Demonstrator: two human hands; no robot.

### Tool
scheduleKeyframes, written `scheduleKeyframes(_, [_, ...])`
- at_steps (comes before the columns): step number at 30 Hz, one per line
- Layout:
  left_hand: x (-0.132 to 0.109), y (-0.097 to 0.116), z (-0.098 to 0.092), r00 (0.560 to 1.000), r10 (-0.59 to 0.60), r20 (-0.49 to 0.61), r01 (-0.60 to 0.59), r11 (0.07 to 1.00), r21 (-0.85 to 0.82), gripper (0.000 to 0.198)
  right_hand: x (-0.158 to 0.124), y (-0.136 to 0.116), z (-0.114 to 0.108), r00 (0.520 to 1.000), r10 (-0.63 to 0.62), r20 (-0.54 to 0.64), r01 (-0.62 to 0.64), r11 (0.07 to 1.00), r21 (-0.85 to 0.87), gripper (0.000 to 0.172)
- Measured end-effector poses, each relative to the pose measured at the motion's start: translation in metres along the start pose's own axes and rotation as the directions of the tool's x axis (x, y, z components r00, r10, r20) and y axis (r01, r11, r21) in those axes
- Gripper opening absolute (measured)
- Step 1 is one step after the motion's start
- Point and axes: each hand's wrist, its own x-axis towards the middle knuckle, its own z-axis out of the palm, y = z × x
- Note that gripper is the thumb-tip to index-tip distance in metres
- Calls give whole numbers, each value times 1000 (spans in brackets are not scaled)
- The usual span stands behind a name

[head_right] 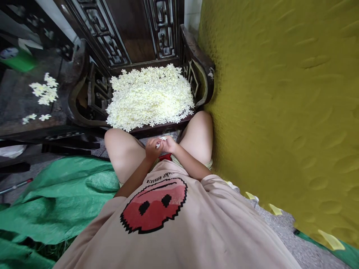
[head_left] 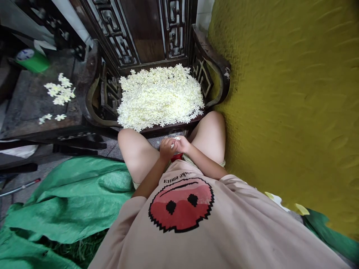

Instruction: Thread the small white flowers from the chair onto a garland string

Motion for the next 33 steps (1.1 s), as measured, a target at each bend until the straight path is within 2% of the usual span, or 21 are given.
scheduleKeyframes(5, [-1, -2, 2, 994, 50, 92, -56, 996, 67, 15, -3, -3, 3, 997, 6, -76, -2, 998, 63, 12])
scheduleKeyframes(11, [3, 1, 1, 988, -28, 153, 20, 998, 56, 15, -4, -3, 9, 992, 13, -125, -5, 998, 66, 14])
scheduleKeyframes(17, [4, 4, -3, 984, -100, 148, 99, 995, 14, 5, -8, -3, 11, 985, 11, -174, 1, 998, 70, 21])
scheduleKeyframes(20, [3, 6, -5, 983, -111, 144, 107, 994, 31, 9, -9, -5, 11, 987, 12, -160, 2, 996, 85, 24])
scheduleKeyframes(23, [2, 7, -6, 984, -119, 134, 118, 993, 14, 15, -6, -3, 8, 986, 34, -161, -19, 995, 94, 20])
scheduleKeyframes(25, [3, 8, -7, 985, -133, 108, 136, 991, -16, 16, -2, -2, 5, 972, 52, -228, -31, 995, 97, 17])
scheduleKeyframes(27, [4, 7, -7, 983, -178, 53, 180, 982, -50, 15, 2, -3, 1, 936, 61, -345, -29, 995, 99, 13])
scheduleKeyframes(30, [6, -1, -7, 942, -333, -32, 327, 937, -121, 15, 7, -18, -1, 898, 17, -441, 21, 996, 81, 7])
scheduleKeyframes(33, [7, -15, -4, 852, -523, -12, 512, 839, -187, 14, 13, -55, 10, 914, -115, -389, 128, 992, 6, 4])
